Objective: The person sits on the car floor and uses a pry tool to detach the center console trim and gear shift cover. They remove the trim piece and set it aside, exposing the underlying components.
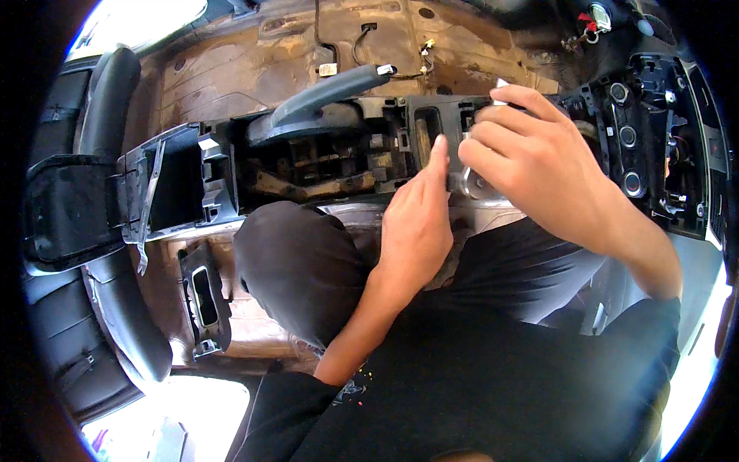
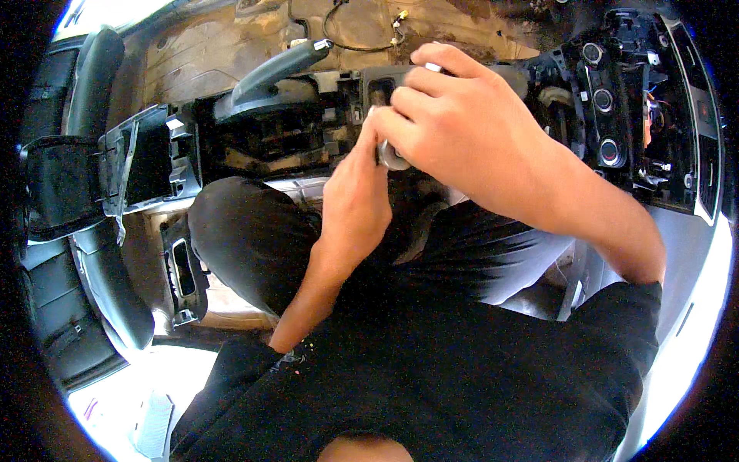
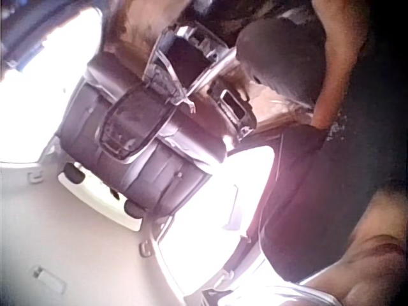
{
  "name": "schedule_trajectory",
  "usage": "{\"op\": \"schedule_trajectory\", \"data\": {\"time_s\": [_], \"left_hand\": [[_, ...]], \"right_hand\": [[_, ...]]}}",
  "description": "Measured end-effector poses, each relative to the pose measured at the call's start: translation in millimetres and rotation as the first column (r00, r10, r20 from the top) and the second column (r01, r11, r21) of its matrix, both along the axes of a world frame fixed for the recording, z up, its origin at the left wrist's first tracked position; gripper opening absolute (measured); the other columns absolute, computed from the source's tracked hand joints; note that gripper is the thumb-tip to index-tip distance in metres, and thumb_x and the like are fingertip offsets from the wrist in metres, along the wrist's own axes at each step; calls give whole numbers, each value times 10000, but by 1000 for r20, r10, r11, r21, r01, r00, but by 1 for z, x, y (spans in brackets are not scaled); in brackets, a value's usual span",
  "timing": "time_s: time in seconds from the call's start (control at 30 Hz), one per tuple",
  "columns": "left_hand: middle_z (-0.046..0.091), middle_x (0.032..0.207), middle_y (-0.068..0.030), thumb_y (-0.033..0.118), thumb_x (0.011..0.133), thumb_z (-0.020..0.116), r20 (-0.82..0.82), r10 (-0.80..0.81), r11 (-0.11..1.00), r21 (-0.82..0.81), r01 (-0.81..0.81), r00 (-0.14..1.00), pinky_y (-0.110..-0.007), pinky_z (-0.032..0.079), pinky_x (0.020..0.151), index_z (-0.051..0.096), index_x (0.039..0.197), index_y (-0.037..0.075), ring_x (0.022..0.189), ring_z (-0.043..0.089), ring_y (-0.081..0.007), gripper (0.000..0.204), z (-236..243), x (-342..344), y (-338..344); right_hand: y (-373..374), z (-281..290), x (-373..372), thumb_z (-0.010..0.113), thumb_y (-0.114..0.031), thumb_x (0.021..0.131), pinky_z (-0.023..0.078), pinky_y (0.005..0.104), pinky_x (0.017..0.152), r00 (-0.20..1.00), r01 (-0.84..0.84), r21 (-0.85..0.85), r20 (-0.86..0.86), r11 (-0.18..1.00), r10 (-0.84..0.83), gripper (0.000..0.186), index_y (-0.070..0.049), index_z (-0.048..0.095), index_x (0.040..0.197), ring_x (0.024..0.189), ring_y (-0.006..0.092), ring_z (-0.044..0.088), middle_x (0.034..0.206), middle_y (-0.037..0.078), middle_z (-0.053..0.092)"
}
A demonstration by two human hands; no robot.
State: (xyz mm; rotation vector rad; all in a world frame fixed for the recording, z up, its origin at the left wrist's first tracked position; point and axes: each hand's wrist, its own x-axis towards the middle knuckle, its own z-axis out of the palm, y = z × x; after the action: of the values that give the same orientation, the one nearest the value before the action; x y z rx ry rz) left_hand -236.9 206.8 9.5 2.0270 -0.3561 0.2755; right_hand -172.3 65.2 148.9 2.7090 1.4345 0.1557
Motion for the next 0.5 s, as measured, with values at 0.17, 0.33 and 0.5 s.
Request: {"op": "schedule_trajectory", "data": {"time_s": [0.17,0.33,0.5], "left_hand": [[648,1068,-143,36,776,711,-216,84,996,-4,-87,973,-423,508,817,592,1145,43,937,628,-349,388,-1,-1,12],[545,1297,-192,-28,763,650,52,-19,997,81,15,998,-441,447,1001,480,1363,11,1120,568,-372,625,6,5,1],[661,1134,-170,-24,772,655,-204,26,1000,2,-26,979,-431,518,846,475,1392,10,963,648,-337,647,3,-2,1]], "right_hand": [[10,24,-9,688,-136,734,484,381,744,731,364,-299,-495,882,-469,187,-75,559,856,793,284,642,683,80,619],[-8,-8,-6,652,-118,749,440,413,971,1000,8,64,6,998,-8,199,-82,611,940,972,239,625,919,51,646],[-9,2,-2,665,-205,775,502,394,813,975,106,-25,-192,994,-109,195,-55,614,889,785,286,658,751,91,653]]}}
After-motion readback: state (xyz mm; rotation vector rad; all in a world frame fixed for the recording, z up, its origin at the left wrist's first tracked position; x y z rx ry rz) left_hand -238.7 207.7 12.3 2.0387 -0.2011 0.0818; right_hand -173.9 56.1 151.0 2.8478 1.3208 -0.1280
